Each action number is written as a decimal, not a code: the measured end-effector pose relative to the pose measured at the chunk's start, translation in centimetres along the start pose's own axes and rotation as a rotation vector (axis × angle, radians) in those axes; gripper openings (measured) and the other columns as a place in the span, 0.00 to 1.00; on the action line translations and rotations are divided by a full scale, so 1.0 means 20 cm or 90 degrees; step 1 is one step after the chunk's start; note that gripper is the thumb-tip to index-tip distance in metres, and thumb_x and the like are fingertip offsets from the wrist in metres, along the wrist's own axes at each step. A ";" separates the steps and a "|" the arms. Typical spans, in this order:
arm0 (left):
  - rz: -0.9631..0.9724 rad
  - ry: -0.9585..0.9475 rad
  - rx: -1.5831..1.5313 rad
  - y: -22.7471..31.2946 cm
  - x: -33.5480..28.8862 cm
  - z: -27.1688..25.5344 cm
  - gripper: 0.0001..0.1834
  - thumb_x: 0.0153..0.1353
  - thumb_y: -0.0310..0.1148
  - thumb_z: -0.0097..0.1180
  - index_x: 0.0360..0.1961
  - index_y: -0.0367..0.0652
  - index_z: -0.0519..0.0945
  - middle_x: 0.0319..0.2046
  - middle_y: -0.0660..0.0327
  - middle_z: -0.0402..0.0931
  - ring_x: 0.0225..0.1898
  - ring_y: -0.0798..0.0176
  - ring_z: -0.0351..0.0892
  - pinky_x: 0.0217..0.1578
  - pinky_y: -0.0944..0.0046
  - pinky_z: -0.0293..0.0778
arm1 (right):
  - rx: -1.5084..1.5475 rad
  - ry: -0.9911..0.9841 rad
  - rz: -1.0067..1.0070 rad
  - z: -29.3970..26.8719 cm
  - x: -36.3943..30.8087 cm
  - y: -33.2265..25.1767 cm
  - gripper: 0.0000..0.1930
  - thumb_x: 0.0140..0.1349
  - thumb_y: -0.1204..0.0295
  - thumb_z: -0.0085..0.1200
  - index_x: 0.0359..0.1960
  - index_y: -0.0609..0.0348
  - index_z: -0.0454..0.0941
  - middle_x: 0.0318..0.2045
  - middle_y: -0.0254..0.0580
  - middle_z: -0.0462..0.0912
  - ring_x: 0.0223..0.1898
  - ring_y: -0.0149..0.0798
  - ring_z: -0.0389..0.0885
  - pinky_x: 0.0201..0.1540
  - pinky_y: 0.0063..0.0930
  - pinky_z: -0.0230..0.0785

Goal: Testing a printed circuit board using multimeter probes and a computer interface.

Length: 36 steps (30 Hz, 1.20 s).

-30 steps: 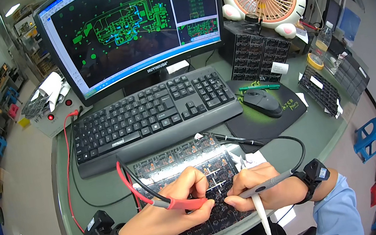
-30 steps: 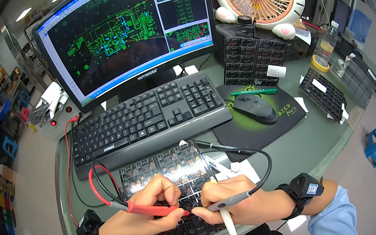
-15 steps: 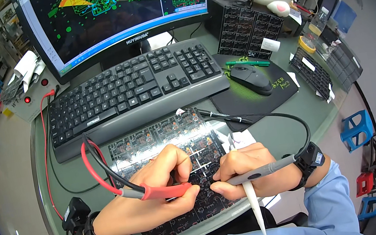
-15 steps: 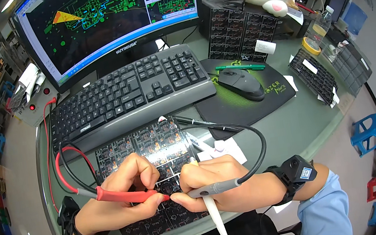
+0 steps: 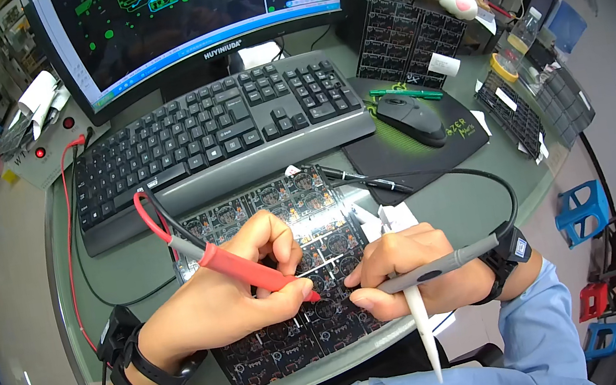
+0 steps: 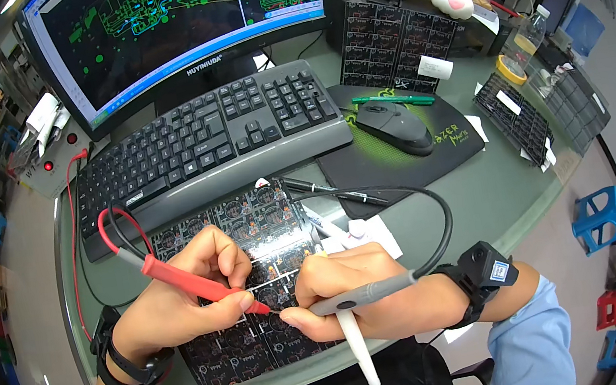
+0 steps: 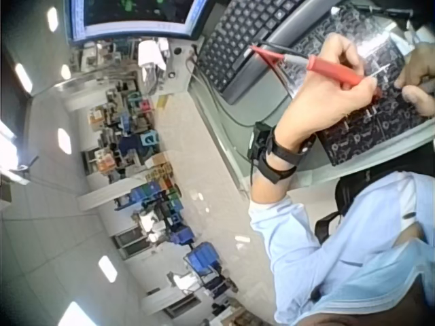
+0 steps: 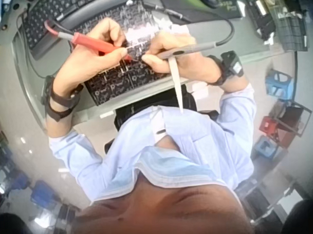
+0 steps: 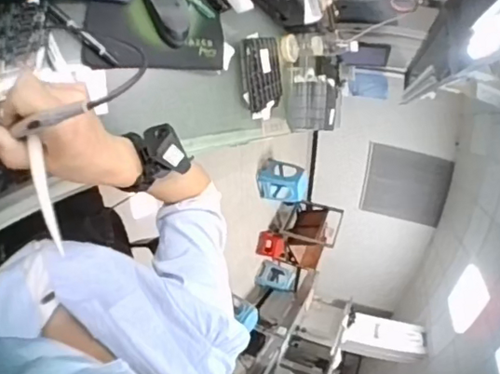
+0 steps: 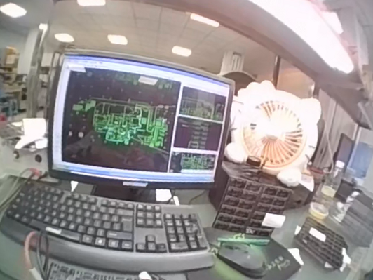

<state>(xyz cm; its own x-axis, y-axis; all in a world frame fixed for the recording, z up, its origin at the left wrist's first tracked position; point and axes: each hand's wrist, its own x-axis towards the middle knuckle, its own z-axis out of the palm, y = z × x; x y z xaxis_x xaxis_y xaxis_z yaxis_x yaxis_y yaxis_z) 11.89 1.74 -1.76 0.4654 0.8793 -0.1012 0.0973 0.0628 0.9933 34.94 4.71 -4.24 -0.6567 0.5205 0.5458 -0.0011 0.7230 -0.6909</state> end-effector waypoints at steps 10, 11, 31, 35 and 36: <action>-0.034 -0.020 -0.030 -0.01 0.00 -0.01 0.18 0.54 0.23 0.59 0.34 0.45 0.59 0.34 0.64 0.65 0.33 0.75 0.65 0.33 0.72 0.68 | 0.065 -0.003 0.017 0.02 -0.02 0.02 0.13 0.55 0.71 0.63 0.21 0.58 0.69 0.15 0.35 0.72 0.13 0.34 0.72 0.15 0.27 0.60; -0.033 -0.019 -0.032 -0.01 0.00 -0.01 0.18 0.55 0.23 0.59 0.34 0.45 0.59 0.34 0.64 0.65 0.33 0.75 0.65 0.33 0.72 0.68 | 0.064 -0.007 0.021 0.02 -0.02 0.01 0.13 0.55 0.71 0.63 0.21 0.58 0.69 0.15 0.35 0.72 0.13 0.34 0.72 0.15 0.27 0.60; -0.034 -0.013 -0.020 0.00 0.00 0.00 0.18 0.54 0.22 0.58 0.34 0.45 0.59 0.34 0.64 0.65 0.35 0.75 0.65 0.35 0.72 0.67 | 0.042 -0.020 0.027 0.03 0.00 0.00 0.16 0.54 0.70 0.64 0.21 0.58 0.67 0.16 0.36 0.70 0.14 0.35 0.71 0.15 0.29 0.59; -0.027 -0.019 -0.031 -0.01 0.00 0.00 0.18 0.54 0.22 0.58 0.34 0.45 0.59 0.34 0.64 0.65 0.34 0.75 0.65 0.35 0.72 0.68 | 0.064 -0.013 0.039 0.03 -0.01 0.01 0.15 0.54 0.69 0.65 0.21 0.58 0.68 0.16 0.36 0.71 0.14 0.34 0.72 0.16 0.28 0.60; -0.028 -0.019 -0.030 -0.01 0.00 0.00 0.18 0.54 0.22 0.58 0.34 0.45 0.59 0.34 0.64 0.65 0.34 0.75 0.65 0.35 0.72 0.68 | 0.080 -0.004 0.049 0.03 -0.02 0.01 0.15 0.54 0.69 0.65 0.22 0.58 0.69 0.17 0.36 0.72 0.14 0.34 0.72 0.16 0.28 0.60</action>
<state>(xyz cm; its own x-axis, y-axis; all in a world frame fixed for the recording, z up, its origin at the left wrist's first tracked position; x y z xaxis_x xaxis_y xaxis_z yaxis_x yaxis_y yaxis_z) 11.86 1.74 -1.87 0.4873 0.8611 -0.1452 0.0764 0.1236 0.9894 34.65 4.41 -4.93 -0.6635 0.5689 0.4859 -0.0446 0.6183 -0.7847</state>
